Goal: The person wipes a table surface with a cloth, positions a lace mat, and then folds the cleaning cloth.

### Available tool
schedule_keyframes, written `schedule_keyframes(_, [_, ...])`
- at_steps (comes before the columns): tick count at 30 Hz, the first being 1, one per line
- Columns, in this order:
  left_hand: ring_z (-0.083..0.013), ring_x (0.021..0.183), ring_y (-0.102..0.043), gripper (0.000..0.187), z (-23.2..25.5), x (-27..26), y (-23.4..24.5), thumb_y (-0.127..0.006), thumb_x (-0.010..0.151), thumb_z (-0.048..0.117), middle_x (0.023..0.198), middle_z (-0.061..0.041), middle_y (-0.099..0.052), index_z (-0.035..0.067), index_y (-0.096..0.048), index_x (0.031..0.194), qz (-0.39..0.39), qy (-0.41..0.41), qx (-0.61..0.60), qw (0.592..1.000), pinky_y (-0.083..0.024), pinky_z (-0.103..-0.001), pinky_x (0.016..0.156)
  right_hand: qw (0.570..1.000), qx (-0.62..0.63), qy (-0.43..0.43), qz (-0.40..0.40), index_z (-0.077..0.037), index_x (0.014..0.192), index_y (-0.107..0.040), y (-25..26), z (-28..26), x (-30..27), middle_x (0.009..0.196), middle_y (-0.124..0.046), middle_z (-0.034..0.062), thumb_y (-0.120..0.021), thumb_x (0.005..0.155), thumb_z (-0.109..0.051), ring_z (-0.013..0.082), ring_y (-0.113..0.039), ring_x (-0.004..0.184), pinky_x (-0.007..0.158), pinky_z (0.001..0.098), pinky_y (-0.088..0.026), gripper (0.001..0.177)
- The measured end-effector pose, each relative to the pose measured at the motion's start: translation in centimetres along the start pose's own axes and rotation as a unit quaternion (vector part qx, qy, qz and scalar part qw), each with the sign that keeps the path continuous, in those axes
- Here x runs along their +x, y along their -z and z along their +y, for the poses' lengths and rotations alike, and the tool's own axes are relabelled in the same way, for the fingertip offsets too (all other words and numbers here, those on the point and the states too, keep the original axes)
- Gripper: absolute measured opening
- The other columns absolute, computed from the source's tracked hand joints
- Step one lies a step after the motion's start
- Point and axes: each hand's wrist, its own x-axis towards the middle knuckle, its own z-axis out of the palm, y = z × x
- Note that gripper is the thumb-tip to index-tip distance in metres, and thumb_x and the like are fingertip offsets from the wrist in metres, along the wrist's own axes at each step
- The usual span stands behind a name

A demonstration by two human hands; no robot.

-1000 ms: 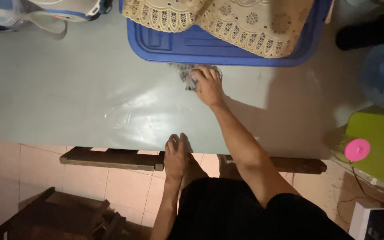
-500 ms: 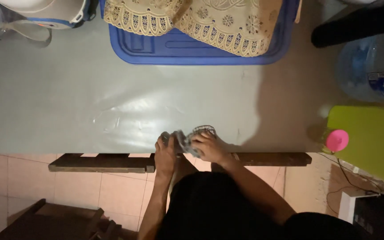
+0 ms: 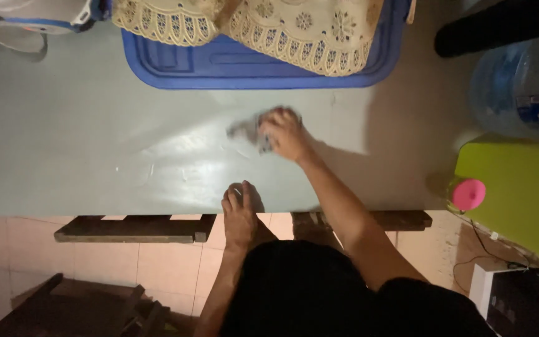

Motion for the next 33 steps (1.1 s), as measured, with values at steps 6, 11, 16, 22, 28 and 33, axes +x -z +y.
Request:
schedule_keyframes(6, [-0.0523,0.123,-0.043,0.077,-0.7,0.7,0.4,-0.066,0.074,-0.002,0.139,-0.031,-0.041,-0.002,-0.043,0.147,0.016,-0.032,-0.040,0.999,-0.046,-0.057,0.106,0.982,0.008,-0.141,0.126,-0.020,0.120,-0.067,0.5,-0.7,3.1,0.132,-0.056,0.0104,-0.063,0.079,0.005,0.0377,-0.049,0.124,0.110,0.0509,-0.037,0.047])
schedule_keyframes(11, [-0.0522,0.123,-0.042,0.073,-1.8,0.4,-0.9,-0.062,0.075,-0.008,0.138,-0.033,-0.041,0.001,-0.050,0.147,-0.009,-0.015,-0.021,1.000,-0.048,-0.053,0.099,0.978,0.015,-0.169,0.124,-0.018,0.116,-0.068,-1.5,-4.4,-3.0,0.126,-0.056,0.0135,-0.063,0.078,0.005,0.0392,-0.050,0.118,0.106,0.0524,-0.039,0.044])
schedule_keyframes(16, [-0.0452,0.120,-0.045,0.059,-1.3,1.2,-0.8,-0.064,0.082,0.001,0.140,-0.020,-0.048,-0.006,-0.052,0.139,-0.035,-0.093,0.127,0.987,-0.044,-0.058,0.106,0.993,0.084,-0.085,-0.002,-0.017,0.105,-0.072,-3.4,-4.9,-12.4,0.122,-0.062,0.0078,-0.063,0.087,0.003,0.0300,-0.053,0.115,0.102,0.0456,-0.041,0.028])
schedule_keyframes(22, [-0.0474,0.139,-0.035,0.065,0.4,1.2,-3.7,-0.067,0.086,0.007,0.151,-0.029,-0.040,-0.006,-0.041,0.145,-0.014,0.056,-0.022,0.998,-0.038,-0.058,0.112,0.989,0.124,-0.001,-0.079,-0.011,0.088,-0.071,-1.0,-3.4,-18.6,0.112,-0.063,0.0041,-0.068,0.077,0.003,0.0240,-0.057,0.111,0.101,0.0442,-0.041,0.019])
schedule_keyframes(28, [-0.0451,0.150,-0.020,0.085,4.7,1.9,-0.1,-0.073,0.082,0.010,0.162,-0.025,-0.021,-0.002,-0.027,0.153,-0.134,0.017,-0.027,0.990,-0.021,-0.067,0.118,0.982,0.180,0.016,-0.062,-0.014,0.077,-0.069,-1.0,0.2,-17.6,0.102,-0.067,-0.0006,-0.077,0.074,-0.002,0.0209,-0.060,0.107,0.099,0.0426,-0.044,0.016])
schedule_keyframes(33, [-0.0478,0.149,-0.020,0.085,4.7,2.1,-0.3,-0.070,0.081,0.008,0.162,-0.027,-0.020,0.004,-0.028,0.156,-0.135,0.027,-0.045,0.989,-0.021,-0.072,0.116,0.994,0.072,-0.073,0.034,-0.012,0.081,-0.069,0.5,2.0,-11.8,0.101,-0.065,0.0050,-0.083,0.079,-0.008,0.0275,-0.056,0.109,0.101,0.0504,-0.040,0.014])
